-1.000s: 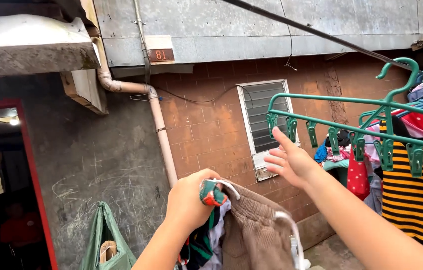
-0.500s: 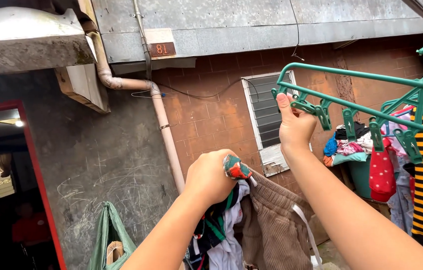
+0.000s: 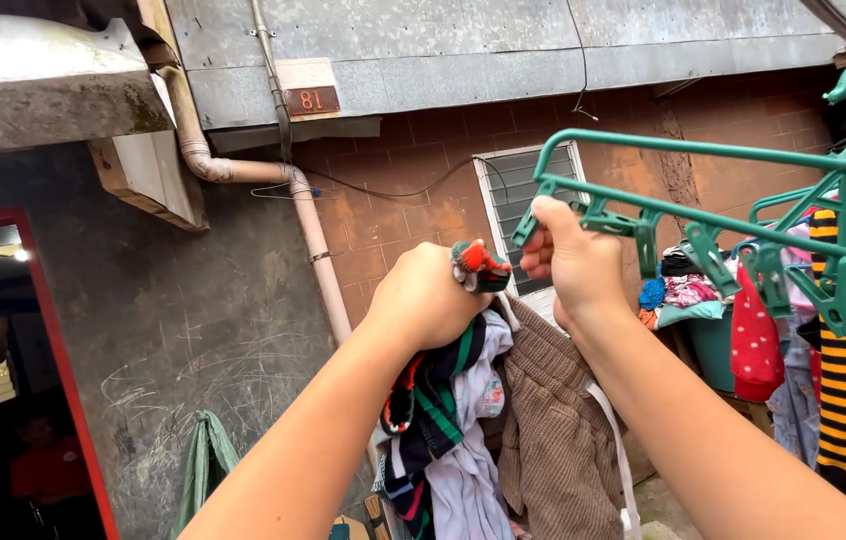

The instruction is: Hanging various items of clothing on hangers and a multi-clip drying rack outdoors.

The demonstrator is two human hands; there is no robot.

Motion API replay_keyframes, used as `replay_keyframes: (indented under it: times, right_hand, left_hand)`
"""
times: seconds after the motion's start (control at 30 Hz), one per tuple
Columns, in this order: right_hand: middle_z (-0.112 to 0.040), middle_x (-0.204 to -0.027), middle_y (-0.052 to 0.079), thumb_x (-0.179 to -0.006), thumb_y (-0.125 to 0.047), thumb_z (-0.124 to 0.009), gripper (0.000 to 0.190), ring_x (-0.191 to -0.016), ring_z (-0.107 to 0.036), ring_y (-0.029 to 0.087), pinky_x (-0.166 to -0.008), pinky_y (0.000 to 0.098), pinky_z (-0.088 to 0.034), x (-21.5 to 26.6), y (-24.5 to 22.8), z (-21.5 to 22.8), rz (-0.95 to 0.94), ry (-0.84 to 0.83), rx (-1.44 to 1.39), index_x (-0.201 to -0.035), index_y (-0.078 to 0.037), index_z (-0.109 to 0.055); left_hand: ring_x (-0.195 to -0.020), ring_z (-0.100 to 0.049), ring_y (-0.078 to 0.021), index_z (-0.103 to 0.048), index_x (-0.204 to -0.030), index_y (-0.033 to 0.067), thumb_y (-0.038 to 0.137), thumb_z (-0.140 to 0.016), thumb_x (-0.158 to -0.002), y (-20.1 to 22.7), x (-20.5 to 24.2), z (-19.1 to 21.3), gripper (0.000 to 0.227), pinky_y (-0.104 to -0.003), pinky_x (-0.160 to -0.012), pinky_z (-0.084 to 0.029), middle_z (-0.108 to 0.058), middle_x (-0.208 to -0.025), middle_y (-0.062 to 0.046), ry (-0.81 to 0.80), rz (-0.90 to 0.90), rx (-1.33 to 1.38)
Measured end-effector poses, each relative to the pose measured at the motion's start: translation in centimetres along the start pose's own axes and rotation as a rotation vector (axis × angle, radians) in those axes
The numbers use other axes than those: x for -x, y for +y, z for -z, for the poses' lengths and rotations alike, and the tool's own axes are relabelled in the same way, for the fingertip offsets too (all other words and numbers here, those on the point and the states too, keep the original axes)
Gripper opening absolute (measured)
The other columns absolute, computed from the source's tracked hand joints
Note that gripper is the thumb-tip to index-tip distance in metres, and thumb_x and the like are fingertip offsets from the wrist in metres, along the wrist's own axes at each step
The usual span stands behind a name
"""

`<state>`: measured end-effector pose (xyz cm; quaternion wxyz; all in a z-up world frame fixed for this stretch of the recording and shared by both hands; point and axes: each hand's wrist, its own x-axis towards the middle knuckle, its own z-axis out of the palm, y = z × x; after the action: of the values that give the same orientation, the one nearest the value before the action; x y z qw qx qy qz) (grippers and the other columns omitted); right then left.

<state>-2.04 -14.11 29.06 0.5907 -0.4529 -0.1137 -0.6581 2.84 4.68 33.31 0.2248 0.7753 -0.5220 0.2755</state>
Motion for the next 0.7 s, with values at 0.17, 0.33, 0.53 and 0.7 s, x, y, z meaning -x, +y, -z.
replay_keyframes:
  times: [0.17, 0.33, 0.53, 0.7]
  right_hand:
    - [-0.071, -0.074, 0.005, -0.089, -0.026, -0.071, 0.021, -0.059, -0.065, 0.013, -0.054, 0.0261, -0.052, 1.9, -0.4, 1.8, -0.186, -0.108, 0.082, -0.089, -0.005, -0.073]
    - [-0.071, -0.075, 0.007, -0.089, -0.025, -0.071, 0.022, -0.064, -0.067, 0.014, -0.06, 0.027, -0.055, 2.6, 0.1, 3.6, -0.179, -0.152, 0.102, -0.09, -0.003, -0.073]
    - [-0.071, -0.077, 0.007, -0.089, -0.022, -0.072, 0.019, -0.066, -0.067, 0.015, -0.062, 0.0276, -0.054, 3.5, 0.0, 4.9, -0.113, -0.225, 0.105, -0.091, -0.003, -0.072]
    - [-0.071, -0.077, 0.004, -0.089, -0.019, -0.073, 0.017, -0.068, -0.067, 0.012, -0.062, 0.0274, -0.055, 5.0, -0.8, 5.8, 0.014, -0.311, 0.281, -0.091, -0.002, -0.071]
  left_hand:
    - [-0.092, -0.074, -0.0328, -0.079, -0.095, 0.008, 0.033, -0.081, -0.073, 1.9, -1.2, -0.4, 0.034, -0.044, -0.082, -0.058, -0.075, -0.096, -0.016, -0.073, 0.063, 0.004]
    - [-0.083, -0.076, -0.0274, -0.079, -0.094, 0.0046, 0.025, -0.085, -0.067, -0.7, -3.8, -2.0, 0.034, -0.039, -0.079, -0.059, -0.078, -0.091, -0.017, -0.128, -0.05, 0.131]
    - [-0.08, -0.073, -0.0166, -0.08, -0.089, 0.001, 0.012, -0.082, -0.07, -2.4, -4.2, -1.6, 0.023, -0.033, -0.075, -0.058, -0.079, -0.087, -0.009, -0.25, -0.059, 0.651]
    - [-0.08, -0.073, -0.0189, -0.078, -0.089, -0.0029, 0.015, -0.083, -0.07, -2.3, -3.7, -2.3, 0.026, -0.035, -0.074, -0.058, -0.08, -0.088, -0.013, -0.196, -0.057, 0.637]
